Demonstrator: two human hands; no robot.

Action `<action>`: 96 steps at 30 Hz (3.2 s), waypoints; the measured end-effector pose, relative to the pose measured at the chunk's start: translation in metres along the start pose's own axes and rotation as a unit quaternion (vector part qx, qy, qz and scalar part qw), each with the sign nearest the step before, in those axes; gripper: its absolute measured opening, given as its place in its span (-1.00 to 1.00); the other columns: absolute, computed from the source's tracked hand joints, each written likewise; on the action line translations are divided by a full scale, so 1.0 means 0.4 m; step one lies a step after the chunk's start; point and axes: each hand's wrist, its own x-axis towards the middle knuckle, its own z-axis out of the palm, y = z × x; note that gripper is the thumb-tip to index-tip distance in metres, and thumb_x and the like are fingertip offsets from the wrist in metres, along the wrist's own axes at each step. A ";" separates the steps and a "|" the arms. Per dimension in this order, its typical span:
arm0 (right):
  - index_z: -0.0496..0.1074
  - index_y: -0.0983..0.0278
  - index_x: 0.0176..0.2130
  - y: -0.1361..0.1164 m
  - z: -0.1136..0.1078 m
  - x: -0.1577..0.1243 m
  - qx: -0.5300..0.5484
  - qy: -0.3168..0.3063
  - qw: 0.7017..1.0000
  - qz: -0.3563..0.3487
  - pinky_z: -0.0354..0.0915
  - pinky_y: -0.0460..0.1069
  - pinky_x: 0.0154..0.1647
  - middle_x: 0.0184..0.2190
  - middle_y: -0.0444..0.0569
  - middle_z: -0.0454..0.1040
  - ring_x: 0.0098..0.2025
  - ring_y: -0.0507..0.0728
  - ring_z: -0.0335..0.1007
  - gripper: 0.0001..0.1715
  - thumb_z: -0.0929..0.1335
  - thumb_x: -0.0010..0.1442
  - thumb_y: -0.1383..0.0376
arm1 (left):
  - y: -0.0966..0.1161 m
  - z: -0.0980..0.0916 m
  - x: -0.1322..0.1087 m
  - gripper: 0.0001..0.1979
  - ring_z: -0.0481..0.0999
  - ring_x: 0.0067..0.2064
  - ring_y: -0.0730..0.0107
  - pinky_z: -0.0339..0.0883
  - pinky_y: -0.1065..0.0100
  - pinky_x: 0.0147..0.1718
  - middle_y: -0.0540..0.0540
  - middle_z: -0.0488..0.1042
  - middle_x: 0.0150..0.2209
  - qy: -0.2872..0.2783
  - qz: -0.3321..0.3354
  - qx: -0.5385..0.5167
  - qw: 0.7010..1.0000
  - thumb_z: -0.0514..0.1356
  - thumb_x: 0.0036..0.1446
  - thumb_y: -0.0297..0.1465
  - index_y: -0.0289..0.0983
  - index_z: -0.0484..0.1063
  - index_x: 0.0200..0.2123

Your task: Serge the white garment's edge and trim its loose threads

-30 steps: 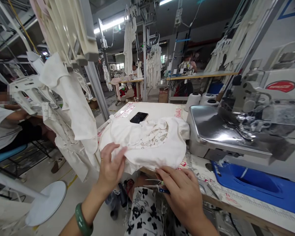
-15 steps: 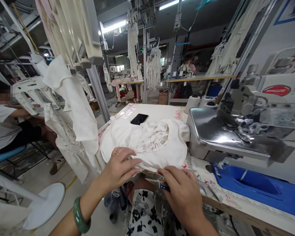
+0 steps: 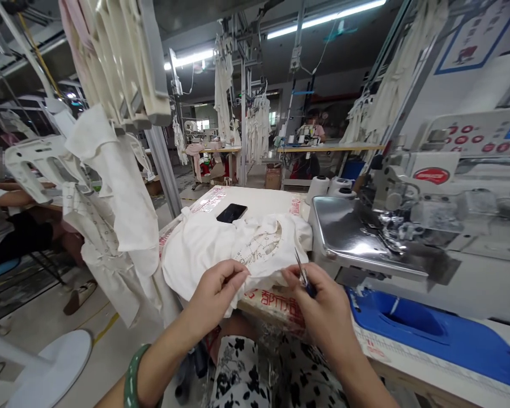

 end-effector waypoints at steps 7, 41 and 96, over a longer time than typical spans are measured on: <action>0.37 0.28 -0.26 0.000 0.007 0.007 -0.047 0.013 0.998 0.030 0.25 0.01 -0.37 -0.31 0.01 0.44 -0.29 0.20 0.37 -0.72 0.27 0.16 0.12 | -0.003 0.018 0.019 -0.77 0.33 -0.38 0.41 0.20 0.42 -0.36 -0.03 0.39 -0.46 0.049 -0.094 -0.117 0.988 0.16 0.01 -0.24 -0.31 0.41 -0.45; 0.29 0.26 -0.04 -0.019 0.042 -0.072 -0.130 0.048 0.980 -0.141 0.32 -0.08 -0.45 -0.28 -0.01 0.41 -0.32 0.10 0.40 -0.71 0.19 0.25 0.31 | 0.011 0.029 0.003 -0.73 0.34 -0.36 0.39 0.23 0.40 -0.36 -0.08 0.40 -0.42 0.019 -0.092 -0.112 0.989 0.13 0.04 -0.21 -0.32 0.42 -0.38; 0.29 0.16 -0.05 0.008 0.067 -0.088 0.054 -0.007 0.994 -0.095 0.29 -0.03 -0.24 -0.23 -0.04 0.38 -0.20 0.12 0.32 -0.69 0.26 0.19 0.37 | 0.010 0.011 -0.001 -0.71 0.35 -0.35 0.42 0.20 0.44 -0.34 -0.05 0.40 -0.42 -0.008 -0.127 -0.156 0.980 0.21 -0.04 -0.21 -0.35 0.42 -0.38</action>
